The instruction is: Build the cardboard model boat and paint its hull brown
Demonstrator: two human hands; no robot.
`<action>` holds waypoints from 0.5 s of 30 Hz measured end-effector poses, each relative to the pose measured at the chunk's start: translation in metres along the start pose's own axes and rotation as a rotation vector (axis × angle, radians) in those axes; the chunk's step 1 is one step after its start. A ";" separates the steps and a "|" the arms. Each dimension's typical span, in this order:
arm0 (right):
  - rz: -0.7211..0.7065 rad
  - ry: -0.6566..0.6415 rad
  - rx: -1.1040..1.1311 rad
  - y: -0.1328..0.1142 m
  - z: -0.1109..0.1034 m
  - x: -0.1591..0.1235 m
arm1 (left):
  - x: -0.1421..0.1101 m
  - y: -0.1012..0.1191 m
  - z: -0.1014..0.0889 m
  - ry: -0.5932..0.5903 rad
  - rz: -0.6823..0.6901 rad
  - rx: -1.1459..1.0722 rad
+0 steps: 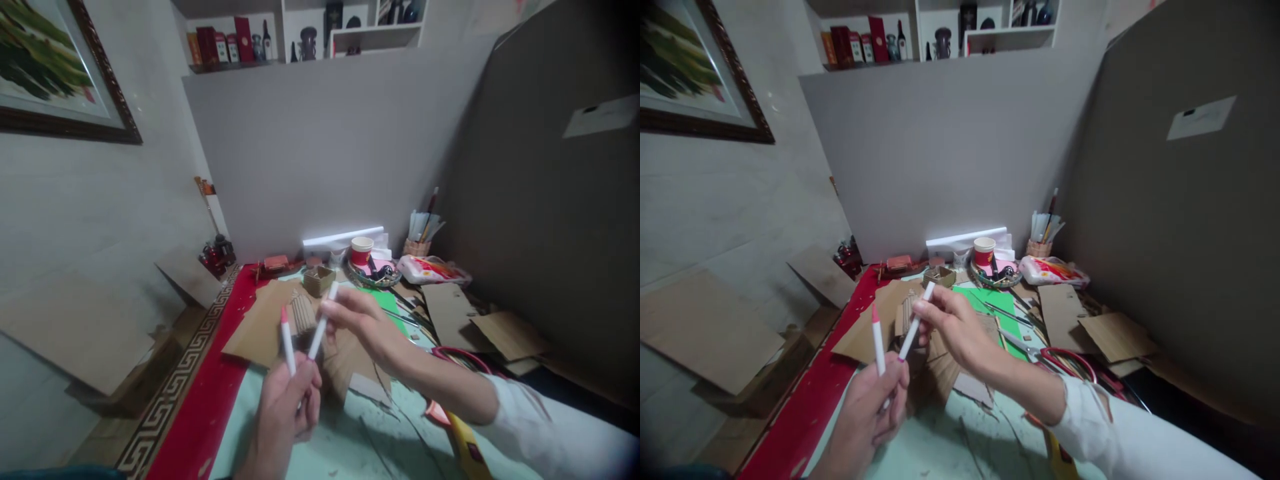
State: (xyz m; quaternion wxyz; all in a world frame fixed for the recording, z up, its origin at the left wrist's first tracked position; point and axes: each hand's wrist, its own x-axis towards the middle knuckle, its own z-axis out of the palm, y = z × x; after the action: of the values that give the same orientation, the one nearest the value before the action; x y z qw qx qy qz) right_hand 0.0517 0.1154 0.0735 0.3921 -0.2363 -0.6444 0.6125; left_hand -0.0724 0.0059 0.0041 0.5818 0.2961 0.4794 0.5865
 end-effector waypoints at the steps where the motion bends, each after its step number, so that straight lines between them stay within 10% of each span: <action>1: -0.030 0.029 0.015 -0.004 -0.003 0.006 | -0.001 0.000 -0.001 -0.007 -0.001 -0.005; 8: -0.135 0.071 0.040 -0.039 -0.030 0.013 | -0.015 0.006 -0.003 -0.016 0.038 -0.073; 15: 0.042 -0.200 -0.051 0.005 0.022 -0.029 | -0.015 -0.001 0.001 -0.051 0.009 -0.065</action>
State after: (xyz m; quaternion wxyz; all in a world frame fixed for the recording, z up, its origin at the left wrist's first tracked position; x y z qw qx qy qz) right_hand 0.0505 0.0796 0.0636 0.3068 -0.1970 -0.6906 0.6247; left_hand -0.0688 -0.0089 0.0071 0.6005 0.2942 0.4436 0.5967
